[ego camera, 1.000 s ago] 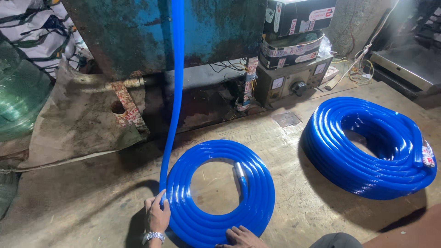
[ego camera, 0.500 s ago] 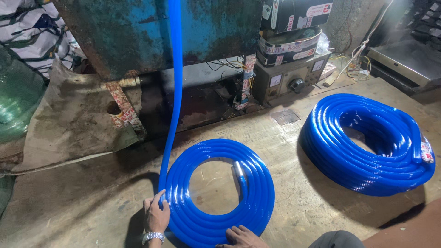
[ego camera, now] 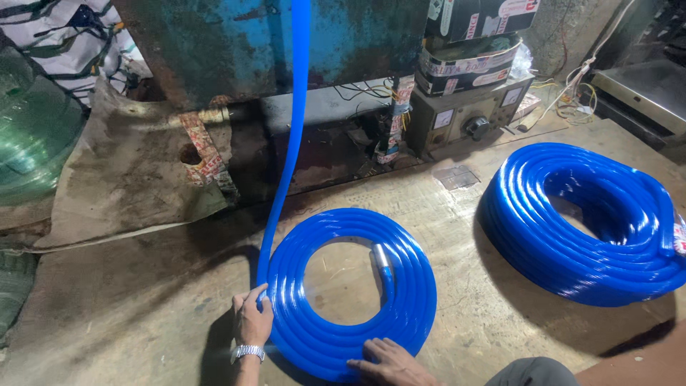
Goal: The person coils a long blue plastic pipe into a circular bundle on the floor. They pull the pipe from a larger coil and wrap it around a smaller coil, securing it with a metal rod.
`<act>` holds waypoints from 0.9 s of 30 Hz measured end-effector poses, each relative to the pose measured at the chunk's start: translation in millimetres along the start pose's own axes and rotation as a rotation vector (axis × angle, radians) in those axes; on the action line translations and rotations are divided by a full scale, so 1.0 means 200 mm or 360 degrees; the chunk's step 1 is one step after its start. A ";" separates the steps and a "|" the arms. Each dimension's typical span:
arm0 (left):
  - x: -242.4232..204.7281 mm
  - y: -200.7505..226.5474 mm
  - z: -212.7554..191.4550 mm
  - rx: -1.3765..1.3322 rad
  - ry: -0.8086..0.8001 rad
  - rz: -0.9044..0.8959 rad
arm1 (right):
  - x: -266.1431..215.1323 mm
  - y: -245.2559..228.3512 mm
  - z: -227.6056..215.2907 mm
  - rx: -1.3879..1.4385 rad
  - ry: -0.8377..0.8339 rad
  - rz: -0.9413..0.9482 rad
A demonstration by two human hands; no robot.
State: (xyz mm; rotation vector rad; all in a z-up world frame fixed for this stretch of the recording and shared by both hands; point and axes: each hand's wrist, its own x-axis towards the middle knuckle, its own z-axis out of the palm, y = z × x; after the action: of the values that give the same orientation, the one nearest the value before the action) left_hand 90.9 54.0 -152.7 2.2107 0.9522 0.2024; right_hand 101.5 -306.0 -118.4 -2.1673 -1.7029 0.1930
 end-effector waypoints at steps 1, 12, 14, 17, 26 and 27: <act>0.01 -0.01 0.01 0.0001 0.0003 -0.0005 | 0.02 0.00 -0.03 0.0003 -0.0002 -0.0005; 0.03 0.02 0.00 -0.0109 0.0034 0.0026 | 0.56 0.30 -0.71 0.0203 0.0723 0.0424; 0.06 -0.02 0.03 -0.0145 0.0044 0.0097 | 0.73 0.43 -0.87 0.0286 0.0781 0.0434; 0.09 -0.05 0.07 -0.0142 0.0151 0.0253 | 0.98 0.51 -1.13 0.0372 0.0910 0.0475; 0.11 -0.03 0.07 -0.0261 0.0110 0.0116 | 1.42 0.42 -1.71 0.0720 0.1266 0.0599; 0.11 -0.02 0.06 -0.0240 0.0077 0.0093 | 1.45 0.42 -1.74 0.0773 0.1332 0.0544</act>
State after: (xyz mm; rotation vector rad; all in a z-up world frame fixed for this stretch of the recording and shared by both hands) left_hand 109.0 64.1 -166.3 2.1046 0.8698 0.3446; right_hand 368.4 -116.1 206.7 -1.7665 -0.7266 -0.1810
